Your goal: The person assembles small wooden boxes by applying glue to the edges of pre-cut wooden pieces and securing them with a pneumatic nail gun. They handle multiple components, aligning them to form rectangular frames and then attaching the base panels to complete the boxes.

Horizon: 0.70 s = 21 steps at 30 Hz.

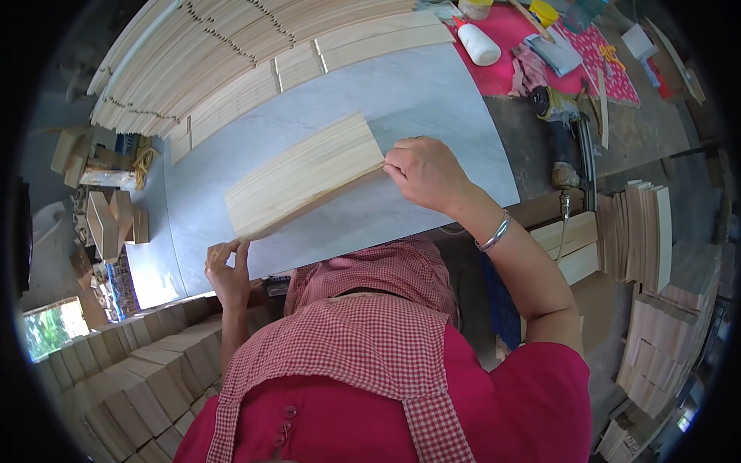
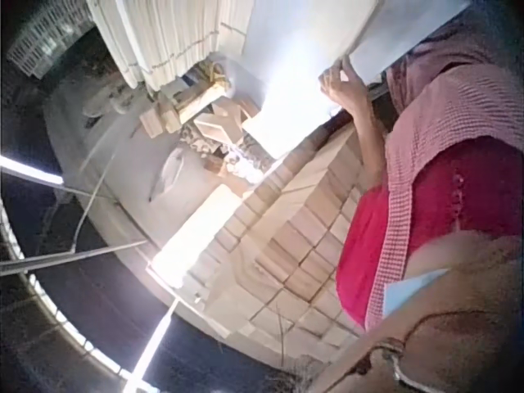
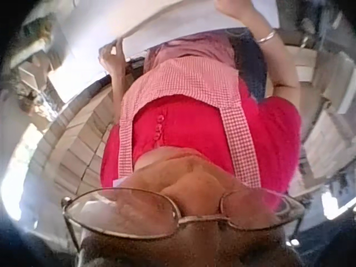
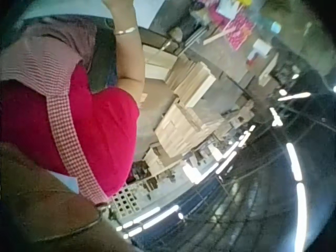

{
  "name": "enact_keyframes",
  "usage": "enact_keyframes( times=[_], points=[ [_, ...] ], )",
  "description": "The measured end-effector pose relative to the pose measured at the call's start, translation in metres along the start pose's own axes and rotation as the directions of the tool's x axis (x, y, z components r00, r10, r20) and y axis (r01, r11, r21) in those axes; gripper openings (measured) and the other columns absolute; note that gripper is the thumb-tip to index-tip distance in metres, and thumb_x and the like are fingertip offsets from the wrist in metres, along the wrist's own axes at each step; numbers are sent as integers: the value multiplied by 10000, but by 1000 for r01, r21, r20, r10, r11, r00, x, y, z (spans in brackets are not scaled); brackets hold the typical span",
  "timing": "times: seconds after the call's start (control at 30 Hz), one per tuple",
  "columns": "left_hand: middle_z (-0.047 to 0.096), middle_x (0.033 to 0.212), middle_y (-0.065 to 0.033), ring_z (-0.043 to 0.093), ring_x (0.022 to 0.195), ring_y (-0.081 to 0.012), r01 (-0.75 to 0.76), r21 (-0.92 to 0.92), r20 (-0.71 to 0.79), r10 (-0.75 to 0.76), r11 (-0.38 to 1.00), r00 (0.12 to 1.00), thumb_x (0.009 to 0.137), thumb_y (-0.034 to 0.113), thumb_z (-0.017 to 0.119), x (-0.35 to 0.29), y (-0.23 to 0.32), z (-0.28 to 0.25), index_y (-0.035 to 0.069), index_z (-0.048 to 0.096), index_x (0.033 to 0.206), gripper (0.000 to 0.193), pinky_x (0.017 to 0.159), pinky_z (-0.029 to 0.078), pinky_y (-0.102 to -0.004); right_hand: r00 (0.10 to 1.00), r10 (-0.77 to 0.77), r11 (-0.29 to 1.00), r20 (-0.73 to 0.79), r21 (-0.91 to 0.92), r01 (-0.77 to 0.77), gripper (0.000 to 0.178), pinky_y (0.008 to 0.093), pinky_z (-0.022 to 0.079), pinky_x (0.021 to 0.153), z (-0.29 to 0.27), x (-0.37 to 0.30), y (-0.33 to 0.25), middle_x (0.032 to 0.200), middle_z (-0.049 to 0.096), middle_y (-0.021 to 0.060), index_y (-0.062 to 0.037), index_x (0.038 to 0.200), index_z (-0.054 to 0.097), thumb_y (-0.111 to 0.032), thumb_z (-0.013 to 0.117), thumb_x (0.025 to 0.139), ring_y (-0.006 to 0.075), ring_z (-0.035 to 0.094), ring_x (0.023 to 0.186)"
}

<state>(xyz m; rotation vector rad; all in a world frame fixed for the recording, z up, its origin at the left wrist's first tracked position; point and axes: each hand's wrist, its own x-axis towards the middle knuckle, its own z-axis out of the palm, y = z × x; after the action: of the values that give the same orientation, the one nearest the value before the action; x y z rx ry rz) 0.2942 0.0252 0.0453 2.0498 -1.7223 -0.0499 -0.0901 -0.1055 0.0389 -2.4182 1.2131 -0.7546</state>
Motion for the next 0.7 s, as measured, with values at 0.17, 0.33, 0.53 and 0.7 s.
enact_keyframes(
  times=[0.17,0.33,0.53,0.7],
  points=[
    [747,958,-131,703,856,-321,78,318,373,-200,945,906,826,288,832,22,18,-41,40,755,930,281,880,506,-431,994,49,999,93,4,-50,89,412,508,671,-12,5,3,816,654,137,-2,886,692,-85,717,866,304,643,703],
    [665,1301,-179,628,1186,-349,-371,73,198,351,926,915,753,298,887,64,96,-30,51,706,944,360,1029,447,-463,960,248,938,-129,278,-205,179,357,535,685,-2,27,10,905,690,159,33,1005,718,-119,725,911,255,691,733],
    [485,1477,-250,469,1347,-412,-568,-177,203,594,804,778,701,406,915,100,166,52,68,592,910,512,1129,333,-548,908,371,895,-197,337,-293,209,426,533,703,29,56,10,899,685,169,7,921,718,-199,742,894,331,675,774],
    [501,1435,-270,485,1318,-421,-550,-207,254,587,809,769,681,401,917,107,167,78,52,561,881,537,1138,315,-566,885,419,878,-202,339,-338,176,410,548,705,38,63,5,900,691,161,17,917,713,-156,737,892,318,693,778]
  ],
)
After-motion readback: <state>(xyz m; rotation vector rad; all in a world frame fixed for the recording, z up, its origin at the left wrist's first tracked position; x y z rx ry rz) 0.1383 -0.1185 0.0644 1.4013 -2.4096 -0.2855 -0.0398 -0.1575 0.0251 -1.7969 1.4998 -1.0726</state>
